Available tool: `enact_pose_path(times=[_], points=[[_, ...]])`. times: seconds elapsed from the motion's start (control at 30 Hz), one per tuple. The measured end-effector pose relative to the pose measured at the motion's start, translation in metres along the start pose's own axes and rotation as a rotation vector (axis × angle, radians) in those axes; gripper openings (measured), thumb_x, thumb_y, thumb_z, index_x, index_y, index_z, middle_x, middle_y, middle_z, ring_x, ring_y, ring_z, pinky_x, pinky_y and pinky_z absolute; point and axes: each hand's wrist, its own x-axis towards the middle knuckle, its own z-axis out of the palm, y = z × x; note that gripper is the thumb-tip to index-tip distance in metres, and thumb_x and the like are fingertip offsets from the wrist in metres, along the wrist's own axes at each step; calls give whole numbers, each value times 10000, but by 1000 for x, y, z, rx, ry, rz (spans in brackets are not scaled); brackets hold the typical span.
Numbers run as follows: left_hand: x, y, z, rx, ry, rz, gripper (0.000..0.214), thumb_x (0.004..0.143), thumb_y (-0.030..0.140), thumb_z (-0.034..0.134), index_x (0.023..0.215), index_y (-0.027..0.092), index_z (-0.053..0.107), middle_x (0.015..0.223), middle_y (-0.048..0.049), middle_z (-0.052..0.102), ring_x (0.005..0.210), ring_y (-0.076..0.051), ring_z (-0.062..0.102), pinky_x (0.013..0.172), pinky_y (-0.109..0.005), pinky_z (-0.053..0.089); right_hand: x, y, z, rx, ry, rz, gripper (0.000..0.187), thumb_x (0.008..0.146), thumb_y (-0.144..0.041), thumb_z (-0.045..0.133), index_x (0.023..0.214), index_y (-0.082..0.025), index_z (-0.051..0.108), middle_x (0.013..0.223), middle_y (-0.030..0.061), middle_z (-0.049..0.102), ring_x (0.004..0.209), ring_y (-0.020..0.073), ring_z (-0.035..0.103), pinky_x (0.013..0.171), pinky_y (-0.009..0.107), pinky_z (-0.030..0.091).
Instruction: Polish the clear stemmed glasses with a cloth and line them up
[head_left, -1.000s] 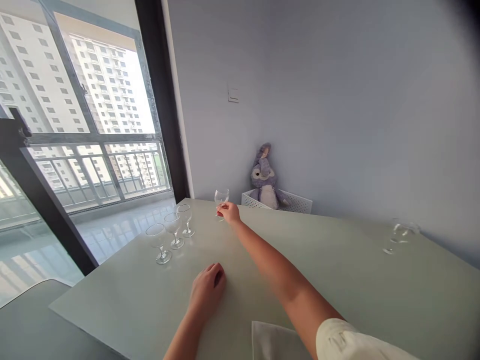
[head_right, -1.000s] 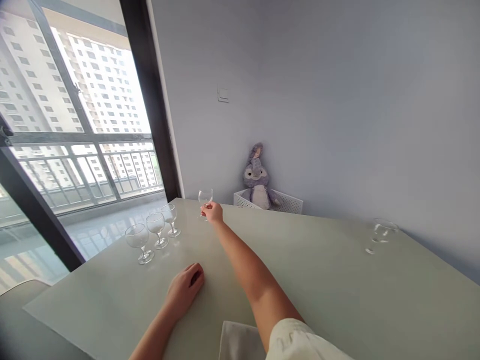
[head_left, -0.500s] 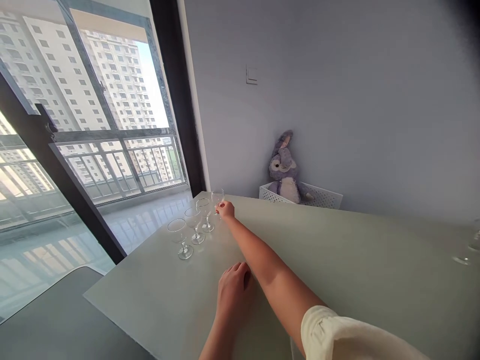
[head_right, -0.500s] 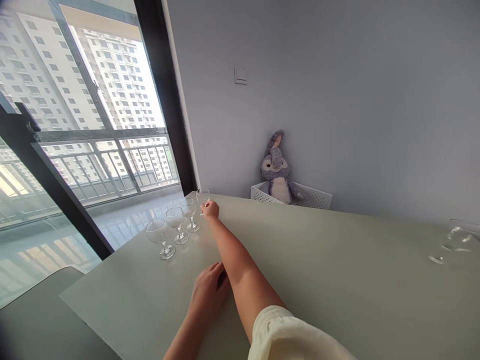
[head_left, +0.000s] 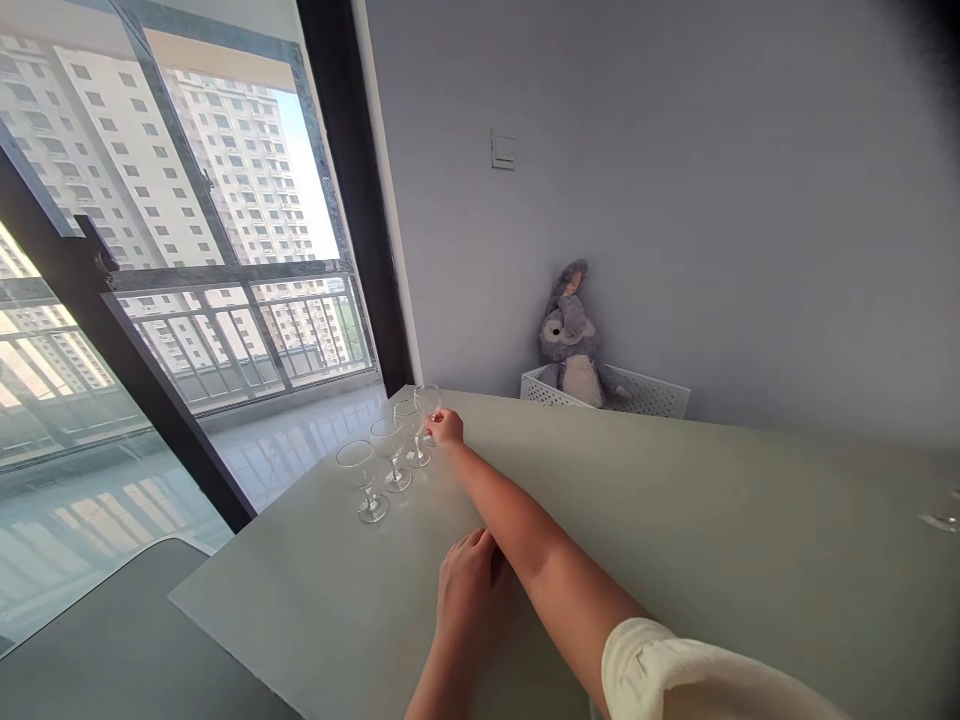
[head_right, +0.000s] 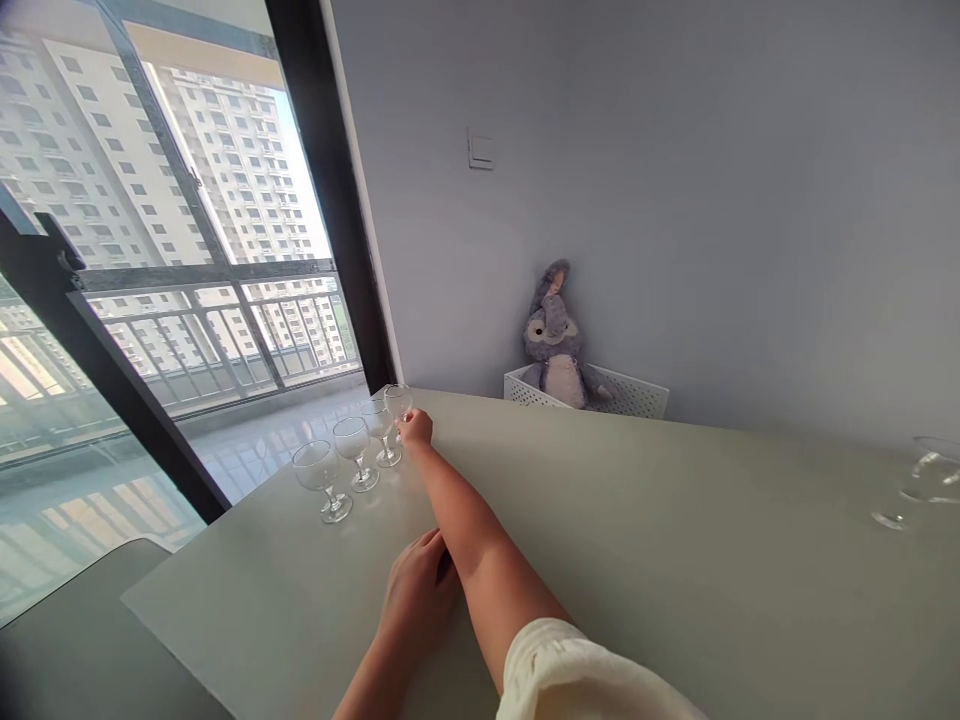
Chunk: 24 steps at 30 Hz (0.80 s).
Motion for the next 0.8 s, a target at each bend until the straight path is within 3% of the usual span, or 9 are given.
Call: enact_pose_path(times=[0.23,0.33,0.4,0.5,0.63,0.73,0.8], points=[[1,-3,2,16,-9,-8,161,833,221,446,800,234,603,796,-4,645,752,-158,570,647,-243,318,-11,-6,-4,95,-42,22,301,905,-306,556,1171,-163,542,1161,87,564,966,209,592,801,398,519],[2,-6,3,46,1,-21,144,815,180,437,731,212,549,748,-4,617,697,-149,535,627,-245,301,-29,-9,-26,164,-34,-18,315,907,-298,554,1190,-162,528,1166,90,558,954,206,594,783,391,528],[3,-7,4,56,3,-15,138,808,167,431,701,206,510,730,-2,599,676,-144,512,620,-244,292,-51,-5,-53,199,-29,-65,320,907,-282,555,1199,-159,516,1149,89,561,912,193,602,747,370,539],[5,-8,3,48,-15,10,160,827,186,407,680,202,468,715,-1,580,656,-139,494,610,-244,286,-102,15,-115,212,-14,-140,357,845,-210,620,1180,-163,505,1064,59,577,757,146,619,661,313,545],[7,-10,2,107,-84,-6,219,877,285,352,705,214,467,735,-4,586,677,-148,518,619,-247,309,-192,55,-226,163,88,-169,303,743,-253,670,1022,-185,573,891,5,577,633,140,621,570,279,520],[10,-17,1,145,-136,-26,267,894,369,307,768,235,501,791,-6,619,728,-164,563,639,-250,354,-250,80,-314,112,323,-123,262,746,-339,647,938,-177,573,819,-8,549,569,130,595,542,282,503],[14,-25,2,148,-155,-24,284,881,432,320,814,253,529,824,-4,645,764,-180,596,661,-252,391,-273,91,-371,72,541,-95,273,762,-346,635,961,-184,544,808,-19,533,569,123,583,562,278,498]])
